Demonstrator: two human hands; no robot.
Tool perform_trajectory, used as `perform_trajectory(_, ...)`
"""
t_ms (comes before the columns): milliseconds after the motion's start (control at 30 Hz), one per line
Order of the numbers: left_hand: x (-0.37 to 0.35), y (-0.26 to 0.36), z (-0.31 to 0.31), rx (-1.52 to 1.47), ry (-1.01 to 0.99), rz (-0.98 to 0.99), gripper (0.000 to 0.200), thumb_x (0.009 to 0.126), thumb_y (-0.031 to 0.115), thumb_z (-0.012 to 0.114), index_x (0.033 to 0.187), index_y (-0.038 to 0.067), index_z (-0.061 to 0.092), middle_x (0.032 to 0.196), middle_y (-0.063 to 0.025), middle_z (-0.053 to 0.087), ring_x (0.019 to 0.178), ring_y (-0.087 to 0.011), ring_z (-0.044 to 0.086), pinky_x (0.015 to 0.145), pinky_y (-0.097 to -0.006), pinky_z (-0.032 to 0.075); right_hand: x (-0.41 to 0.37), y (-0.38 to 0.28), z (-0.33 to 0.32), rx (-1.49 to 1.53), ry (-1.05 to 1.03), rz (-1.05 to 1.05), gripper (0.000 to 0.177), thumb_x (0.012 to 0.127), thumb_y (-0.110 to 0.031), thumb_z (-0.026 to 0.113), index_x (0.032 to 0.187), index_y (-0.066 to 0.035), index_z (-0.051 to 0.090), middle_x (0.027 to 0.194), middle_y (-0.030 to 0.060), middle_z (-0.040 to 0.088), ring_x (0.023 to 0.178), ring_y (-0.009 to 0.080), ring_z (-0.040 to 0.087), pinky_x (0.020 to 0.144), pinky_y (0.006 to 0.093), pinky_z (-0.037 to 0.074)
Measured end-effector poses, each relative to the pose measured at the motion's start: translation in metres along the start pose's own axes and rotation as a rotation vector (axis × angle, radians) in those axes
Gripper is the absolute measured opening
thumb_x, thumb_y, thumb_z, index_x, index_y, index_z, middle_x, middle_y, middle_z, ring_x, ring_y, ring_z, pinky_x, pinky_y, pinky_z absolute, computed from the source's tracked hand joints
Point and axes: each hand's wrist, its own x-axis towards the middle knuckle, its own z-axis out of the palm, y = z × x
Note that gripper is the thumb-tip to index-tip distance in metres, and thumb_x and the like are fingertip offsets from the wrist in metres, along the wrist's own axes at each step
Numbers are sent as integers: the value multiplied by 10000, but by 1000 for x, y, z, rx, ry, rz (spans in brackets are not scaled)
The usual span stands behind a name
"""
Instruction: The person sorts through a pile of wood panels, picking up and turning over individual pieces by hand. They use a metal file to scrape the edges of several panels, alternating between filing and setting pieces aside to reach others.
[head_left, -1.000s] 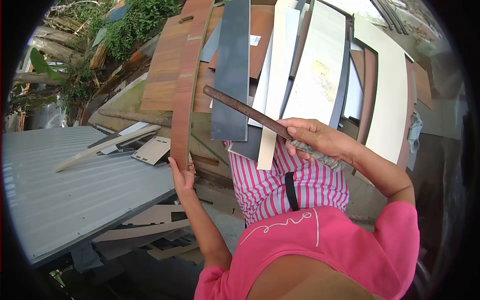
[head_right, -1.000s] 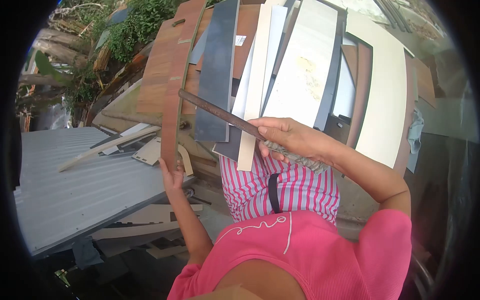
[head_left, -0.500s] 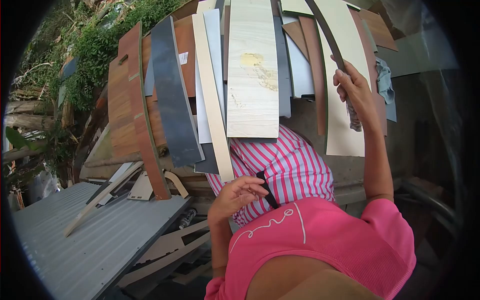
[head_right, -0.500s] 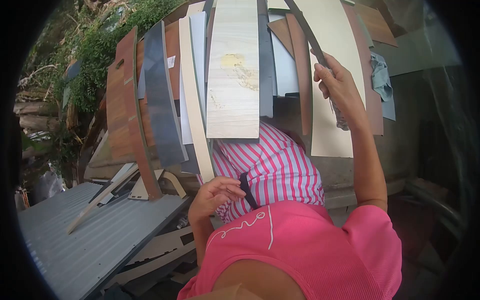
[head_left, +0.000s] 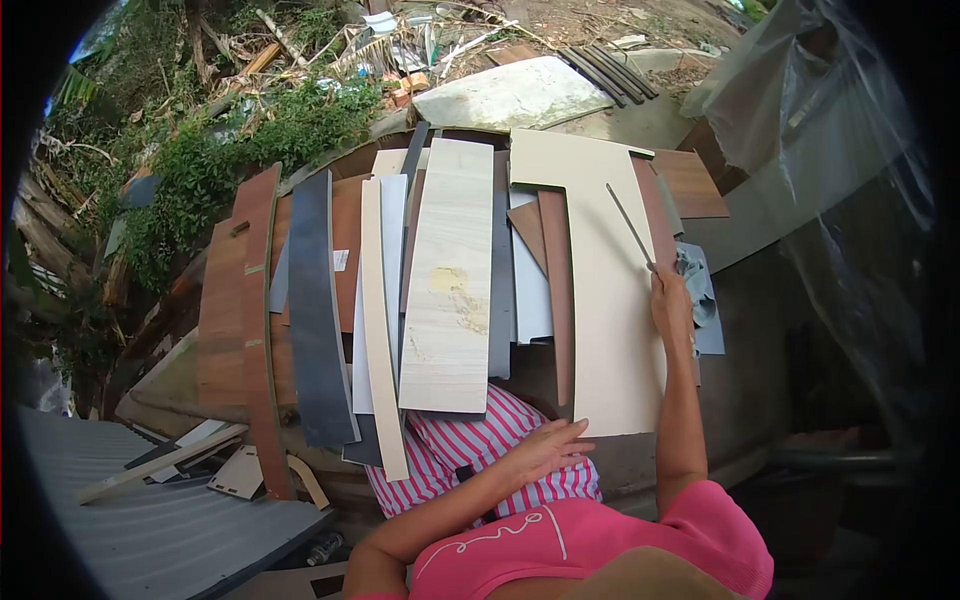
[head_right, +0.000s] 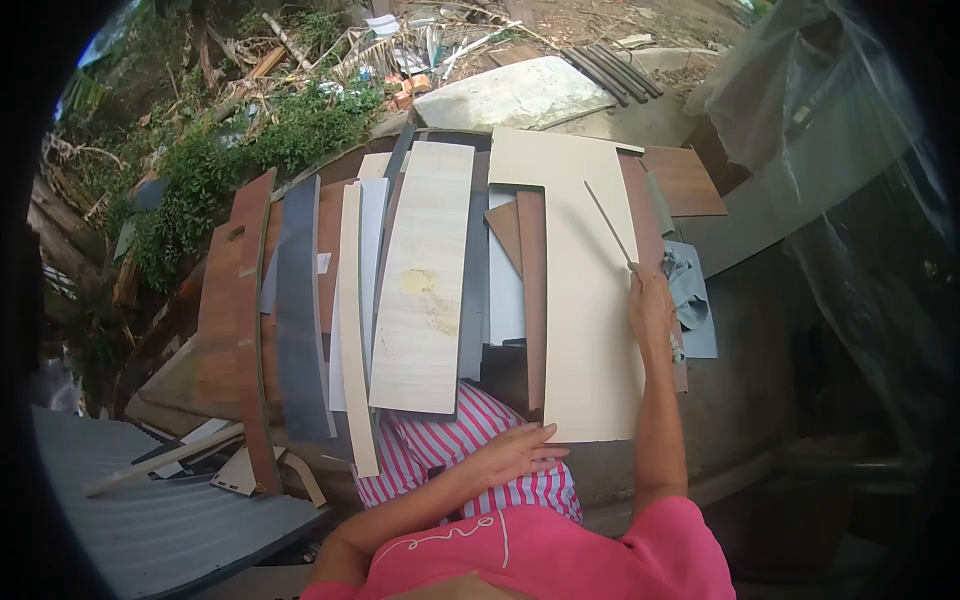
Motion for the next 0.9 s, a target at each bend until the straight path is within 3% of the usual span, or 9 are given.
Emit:
perform_trajectory(267, -24, 8, 7, 172, 161, 97, 530, 914, 352, 549, 1241, -34, 394, 1191, -174, 516, 1075, -254, 565, 925, -359, 458, 1, -3, -1, 111, -135, 23, 289, 886, -223, 494, 1093, -61, 613, 935, 235, 613, 901, 401, 572, 789, 418, 437)
perform_trajectory(367, -48, 15, 6, 309, 259, 334, 476, 928, 306, 527, 1208, -65, 425, 1075, -182, 592, 916, -236, 638, 836, -334, 507, 0, -3, 0, 144, -256, 74, 315, 904, -231, 484, 1121, -37, 605, 899, 177, 653, 849, 316, 616, 746, 364, 443)
perform_trajectory(433, -70, 27, 15, 336, 288, 357, 462, 930, 294, 523, 1204, -66, 430, 1071, -180, 592, 907, -228, 638, 832, -330, 509, 6, 8, 6, 479, -335, -48, 312, 929, -249, 483, 1088, -25, 631, 835, 29, 609, 776, 105, 538, 711, 262, 423)
perform_trajectory(500, -82, 32, 13, 358, 318, 375, 449, 931, 281, 520, 1200, -67, 435, 1068, -178, 592, 899, -219, 637, 827, -326, 510, 14, 6, 5, 627, -381, -46, 326, 929, -247, 485, 1097, -6, 627, 890, 7, 606, 809, 93, 533, 719, 253, 427)
perform_trajectory(567, -88, 33, 6, 419, 360, 555, 406, 932, 290, 527, 1123, -65, 484, 997, -136, 604, 834, -166, 622, 756, -286, 521, 23, 3, 4, 875, -506, 46, 335, 927, -262, 507, 1137, -23, 615, 971, -3, 611, 889, 98, 547, 755, 249, 445)
perform_trajectory(600, -94, 35, 11, 416, 359, 555, 406, 932, 290, 527, 1123, -65, 484, 997, -136, 604, 834, -166, 622, 756, -286, 521, 23, 1, 3, 872, -507, 45, 335, 927, -262, 507, 1137, -23, 615, 971, -3, 611, 889, 98, 547, 755, 249, 445)
perform_trajectory(667, -108, 46, 26, 211, 422, 689, 388, 930, 271, 530, 1113, -68, 492, 1007, -133, 590, 863, -158, 602, 769, -294, 522, 24, -4, 3, 1187, -647, 290, 373, 922, -299, 532, 1197, -49, 571, 989, 12, 607, 946, 118, 555, 799, 275, 462)
perform_trajectory(700, -110, 49, 25, 164, 402, 685, 379, 932, 207, 495, 1193, -61, 434, 1092, -160, 568, 973, -202, 598, 847, -352, 503, 24, -5, 7, 1185, -650, 288, 373, 922, -299, 532, 1197, -49, 571, 989, 12, 607, 946, 118, 555, 799, 275, 462)
perform_trajectory(900, -99, 44, 27, -73, 363, 910, 413, 931, 172, 488, 1271, -20, 352, 1208, -141, 491, 1102, -213, 525, 897, -384, 476, 17, -16, 31, 1492, -649, 408, 438, 901, -340, 565, 1242, -69, 520, 1034, 31, 584, 924, 128, 574, 827, 308, 486)
